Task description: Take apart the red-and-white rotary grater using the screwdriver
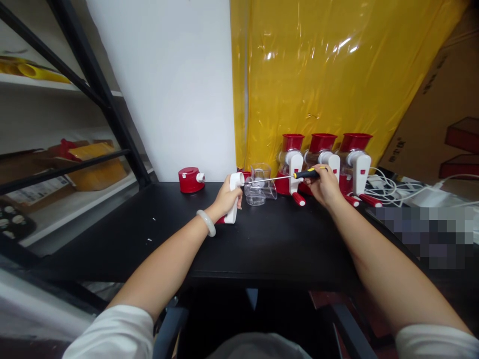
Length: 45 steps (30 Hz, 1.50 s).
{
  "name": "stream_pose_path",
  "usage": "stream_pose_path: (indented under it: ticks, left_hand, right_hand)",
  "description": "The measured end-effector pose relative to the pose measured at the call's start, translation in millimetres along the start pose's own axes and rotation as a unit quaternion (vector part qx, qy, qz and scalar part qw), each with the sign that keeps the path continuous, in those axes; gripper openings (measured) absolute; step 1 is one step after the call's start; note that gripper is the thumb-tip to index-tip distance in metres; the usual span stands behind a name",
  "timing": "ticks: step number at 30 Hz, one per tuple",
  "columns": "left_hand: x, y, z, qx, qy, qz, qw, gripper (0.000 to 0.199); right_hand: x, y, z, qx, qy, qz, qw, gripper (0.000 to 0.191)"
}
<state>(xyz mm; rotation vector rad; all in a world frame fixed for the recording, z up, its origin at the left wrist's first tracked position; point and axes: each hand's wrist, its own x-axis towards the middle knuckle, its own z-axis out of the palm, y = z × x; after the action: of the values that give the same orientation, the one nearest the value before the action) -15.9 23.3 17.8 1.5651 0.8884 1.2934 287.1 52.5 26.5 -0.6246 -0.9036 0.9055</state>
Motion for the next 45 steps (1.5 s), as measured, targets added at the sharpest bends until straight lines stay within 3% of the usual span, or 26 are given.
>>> stream_pose_path:
  ticks: [29, 36, 40, 45]
  left_hand:
    - [-2, 3, 0.8, 0.018, -0.002, -0.007, 1.000, 0.048]
    - [0, 2, -0.7, 0.020, 0.013, 0.008, 1.000, 0.042]
    - [-2, 7, 0.8, 0.054, 0.033, 0.018, 0.998, 0.049]
    - [-7, 11, 4.4, 0.089, 0.001, 0.039, 0.995, 0.060]
  right_hand:
    - [5, 1, -2, 0.017, 0.032, -0.006, 0.999, 0.018]
    - [7, -2, -6, 0.014, 0.083, 0.003, 0.996, 0.012]
    - [6, -5, -4, 0.000, 0.119, 0.005, 0.993, 0.011]
    - [3, -5, 0, -0.028, 0.128, 0.007, 0.991, 0.011]
